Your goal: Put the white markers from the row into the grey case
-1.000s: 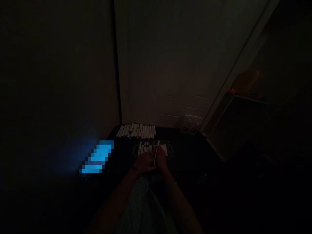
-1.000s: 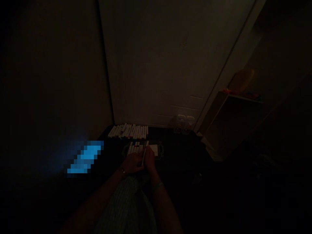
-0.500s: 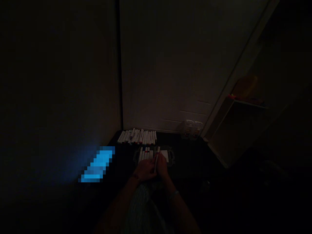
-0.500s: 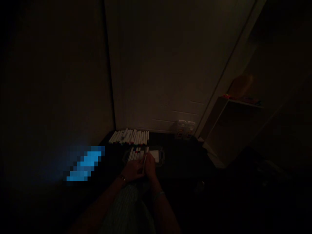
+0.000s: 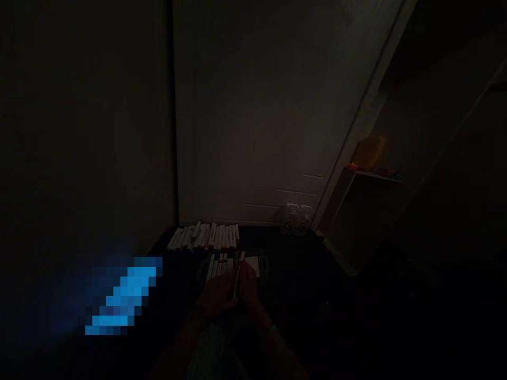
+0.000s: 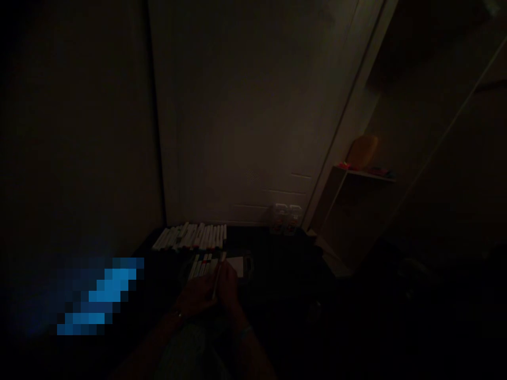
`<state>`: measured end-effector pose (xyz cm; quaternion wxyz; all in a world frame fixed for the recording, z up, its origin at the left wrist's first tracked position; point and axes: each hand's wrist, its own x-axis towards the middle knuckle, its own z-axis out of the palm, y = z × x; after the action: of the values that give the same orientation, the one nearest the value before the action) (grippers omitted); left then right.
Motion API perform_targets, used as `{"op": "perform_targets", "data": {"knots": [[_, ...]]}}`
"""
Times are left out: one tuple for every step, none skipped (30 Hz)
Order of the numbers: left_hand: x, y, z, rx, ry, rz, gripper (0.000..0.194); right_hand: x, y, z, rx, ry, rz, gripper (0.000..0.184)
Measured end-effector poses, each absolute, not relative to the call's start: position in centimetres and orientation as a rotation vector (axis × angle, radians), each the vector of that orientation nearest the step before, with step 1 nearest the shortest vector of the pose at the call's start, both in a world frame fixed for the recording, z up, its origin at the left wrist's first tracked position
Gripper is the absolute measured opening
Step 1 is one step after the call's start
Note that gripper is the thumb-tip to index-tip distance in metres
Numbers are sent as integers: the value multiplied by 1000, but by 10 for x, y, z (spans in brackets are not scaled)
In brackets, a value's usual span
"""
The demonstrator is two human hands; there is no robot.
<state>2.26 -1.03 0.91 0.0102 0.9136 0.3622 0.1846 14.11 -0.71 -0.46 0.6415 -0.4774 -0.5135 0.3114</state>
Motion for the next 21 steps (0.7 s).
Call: {"op": "perform_targets", "data": {"knots": [[23,-10,9,2854,1144,563,33,141,-7,-5,-1092,-1174,708,33],[23,-10,9,2853,1162,551,32,141,-7,-5,-1096,-1180,705,32],[23,-10,9,2851,1173,540,31,141,-7,-5,-1101,-1183,699,33],[23,-11,10,2850,1172,530,32,141,-7,-5,-1109,-1184,693,33],[22,-11,11,2849,1169,530,33,141,-7,-5,-1116,-1182,689,34],[22,-12,12,2848,1159,540,36,141,-7,-5,-1123,-1179,685,35],[22,-12,13,2849,1143,552,39,141,-7,-5,-1129,-1183,683,35],[22,-12,14,2847,1132,564,41,141,-7,-5,-1134,-1188,677,36],[22,-12,15,2842,1129,571,44,141,-7,-6,-1139,-1195,669,36],[22,-12,15,2836,1130,572,46,142,-7,-6,-1143,-1201,659,36],[22,-12,15,2830,1129,565,49,142,-7,-6,-1148,-1205,647,36],[22,-11,14,2822,1133,551,52,142,-7,-6,-1155,-1206,637,36],[22,-11,14,2813,1145,535,54,143,-7,-6,-1163,-1206,627,36],[22,-10,13,2809,1156,525,56,143,-7,-6,-1170,-1207,619,36],[22,-9,13,2810,1160,521,57,143,-7,-6,-1175,-1207,612,36],[22,-9,12,2814,1164,521,57,143,-7,-5,-1175,-1208,610,36],[22,-8,11,2821,1166,521,56,143,-8,-5,-1171,-1209,610,36],[22,-8,10,2832,1158,520,54,143,-8,-4,-1165,-1208,612,36],[22,-7,8,2846,1143,522,52,143,-8,-3,-1158,-1208,616,36],[22,-7,7,2855,1134,522,51,142,-9,-3,-1154,-1207,621,36],[21,-7,7,2859,1134,518,50,142,-10,-2,-1153,-1206,623,36]]}}
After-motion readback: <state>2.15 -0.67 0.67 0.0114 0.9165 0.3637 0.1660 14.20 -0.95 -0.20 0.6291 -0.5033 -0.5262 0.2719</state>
